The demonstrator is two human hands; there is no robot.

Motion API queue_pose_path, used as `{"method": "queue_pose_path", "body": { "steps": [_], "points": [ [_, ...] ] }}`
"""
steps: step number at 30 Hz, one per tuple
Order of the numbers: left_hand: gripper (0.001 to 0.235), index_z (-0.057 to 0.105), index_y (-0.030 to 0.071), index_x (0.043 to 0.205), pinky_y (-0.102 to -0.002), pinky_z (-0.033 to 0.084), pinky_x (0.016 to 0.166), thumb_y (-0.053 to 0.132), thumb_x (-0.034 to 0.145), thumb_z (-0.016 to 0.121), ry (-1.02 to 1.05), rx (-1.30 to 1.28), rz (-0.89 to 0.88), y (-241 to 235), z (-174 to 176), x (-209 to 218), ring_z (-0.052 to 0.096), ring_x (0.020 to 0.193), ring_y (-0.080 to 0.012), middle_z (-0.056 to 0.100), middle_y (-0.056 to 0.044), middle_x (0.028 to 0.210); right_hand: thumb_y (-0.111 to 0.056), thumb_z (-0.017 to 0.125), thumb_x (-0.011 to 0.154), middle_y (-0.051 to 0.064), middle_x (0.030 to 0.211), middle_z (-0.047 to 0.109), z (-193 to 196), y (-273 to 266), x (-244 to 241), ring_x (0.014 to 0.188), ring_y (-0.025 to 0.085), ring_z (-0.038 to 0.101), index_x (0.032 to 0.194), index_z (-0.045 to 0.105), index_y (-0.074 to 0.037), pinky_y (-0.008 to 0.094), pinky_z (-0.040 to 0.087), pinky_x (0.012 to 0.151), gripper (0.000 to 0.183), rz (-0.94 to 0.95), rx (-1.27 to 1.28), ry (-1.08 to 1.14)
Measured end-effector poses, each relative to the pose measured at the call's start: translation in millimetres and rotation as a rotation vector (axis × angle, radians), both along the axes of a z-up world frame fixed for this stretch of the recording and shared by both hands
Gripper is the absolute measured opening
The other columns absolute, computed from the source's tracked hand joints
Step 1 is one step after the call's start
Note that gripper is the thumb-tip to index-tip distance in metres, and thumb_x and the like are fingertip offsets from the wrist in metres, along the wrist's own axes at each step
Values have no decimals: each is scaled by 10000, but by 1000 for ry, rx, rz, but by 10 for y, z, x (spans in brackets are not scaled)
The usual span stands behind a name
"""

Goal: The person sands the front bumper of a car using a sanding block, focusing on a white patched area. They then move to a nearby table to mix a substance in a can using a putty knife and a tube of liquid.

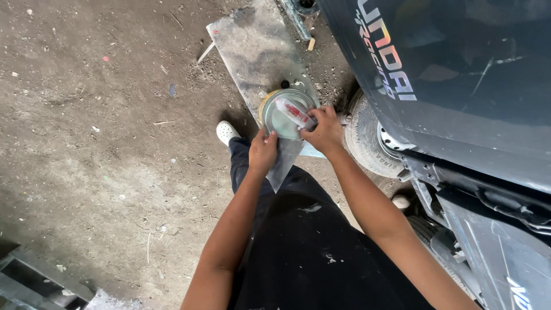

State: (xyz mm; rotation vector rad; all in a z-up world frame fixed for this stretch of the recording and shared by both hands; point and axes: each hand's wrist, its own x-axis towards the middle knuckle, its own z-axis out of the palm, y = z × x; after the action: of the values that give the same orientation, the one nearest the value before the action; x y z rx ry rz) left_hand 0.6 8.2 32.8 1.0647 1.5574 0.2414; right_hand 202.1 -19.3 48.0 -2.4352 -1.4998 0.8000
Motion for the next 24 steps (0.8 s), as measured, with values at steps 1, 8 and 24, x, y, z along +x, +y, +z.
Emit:
{"method": "queue_pose_path", "body": {
  "steps": [1,8,24],
  "points": [
    [604,518,8,1449,-342,516,911,388,985,591,-1,-5,1,-38,-129,-42,698,1030,-252,733,-159,1099,-361,846,667,43,1278,533,32,-28,-3,1168,245,604,1137,696,-205,434,542,926,517,1,-5,-1],
    [458,650,-10,1346,-313,485,986,314,1034,569,-486,-45,316,195,-90,-338,645,1104,-172,714,-116,1217,-363,842,695,100,1273,501,441,184,74,1138,272,596,1123,687,-180,399,566,854,491,64,114,-56],
    [344,681,107,1224,-351,558,847,341,991,584,-509,-530,456,1760,-2203,126,685,883,-183,742,-89,1029,-344,908,686,95,1212,650,-1702,2099,654,1137,325,625,1211,722,-182,446,520,937,579,311,-9,-4]
  ]
}}
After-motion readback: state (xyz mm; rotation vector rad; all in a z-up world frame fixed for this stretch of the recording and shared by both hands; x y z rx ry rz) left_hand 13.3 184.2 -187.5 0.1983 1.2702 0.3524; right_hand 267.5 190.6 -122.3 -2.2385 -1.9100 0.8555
